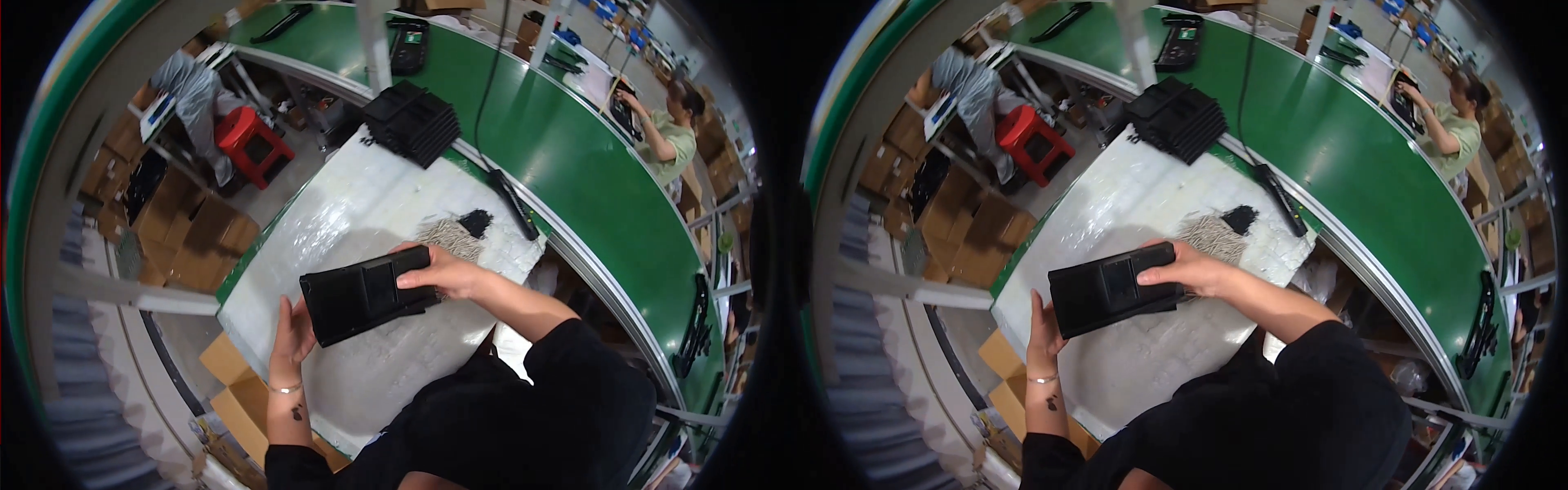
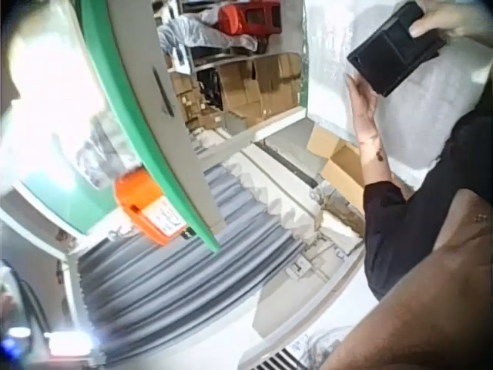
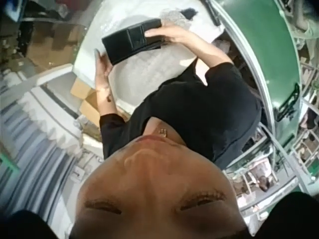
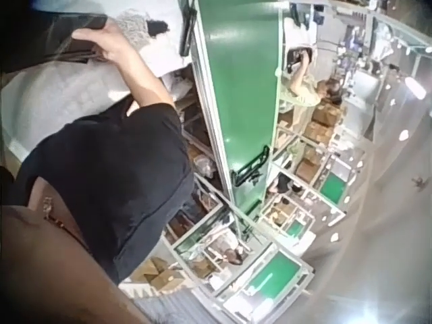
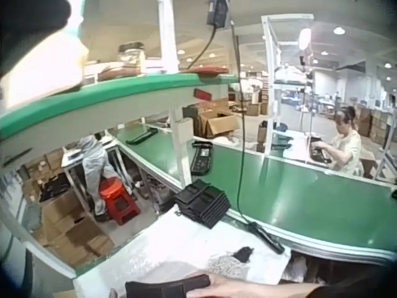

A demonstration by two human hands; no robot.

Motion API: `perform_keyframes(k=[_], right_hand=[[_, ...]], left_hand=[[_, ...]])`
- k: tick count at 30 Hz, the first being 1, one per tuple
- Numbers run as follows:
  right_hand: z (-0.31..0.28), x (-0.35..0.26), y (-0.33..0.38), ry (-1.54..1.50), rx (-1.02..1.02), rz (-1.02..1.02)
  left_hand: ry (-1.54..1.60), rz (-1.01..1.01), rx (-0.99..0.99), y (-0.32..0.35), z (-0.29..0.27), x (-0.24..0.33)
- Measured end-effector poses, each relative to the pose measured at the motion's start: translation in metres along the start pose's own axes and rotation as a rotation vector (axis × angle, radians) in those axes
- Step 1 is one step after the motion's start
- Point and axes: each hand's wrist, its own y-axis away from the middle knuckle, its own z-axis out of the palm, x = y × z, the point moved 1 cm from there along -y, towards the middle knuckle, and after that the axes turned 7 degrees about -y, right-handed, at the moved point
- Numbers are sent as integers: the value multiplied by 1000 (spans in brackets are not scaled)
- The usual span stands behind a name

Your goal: Organizing and packing black plastic components into a cardboard box on a factory assembly line.

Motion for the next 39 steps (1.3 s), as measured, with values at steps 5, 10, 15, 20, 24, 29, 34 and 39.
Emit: perform_keyframes(k=[5, 10, 15, 20, 24, 29, 34, 39], right_hand=[[-81, -78, -21, 63, 46, 27], [-165, -139, -72, 270, 71, -72], [-230, -170, -97, 134, 161, -52], [-267, -186, -90, 242, 130, 39], [-285, -202, -94, 353, 164, 126], [-309, -195, -129, 409, 204, 130], [-298, -191, -136, 487, 207, 186], [-311, -195, -135, 778, 458, 16]], left_hand=[[82, -103, -292, -110, 51, 21], [161, -217, -180, -212, 87, 25], [140, -188, -87, -274, 124, 9], [296, -209, -212, -299, 147, -17], [375, -186, -162, -317, 171, -26], [449, -200, -70, -337, 162, -27], [433, -302, -28, -341, 154, -24], [370, -449, 68, -345, 161, -21]])
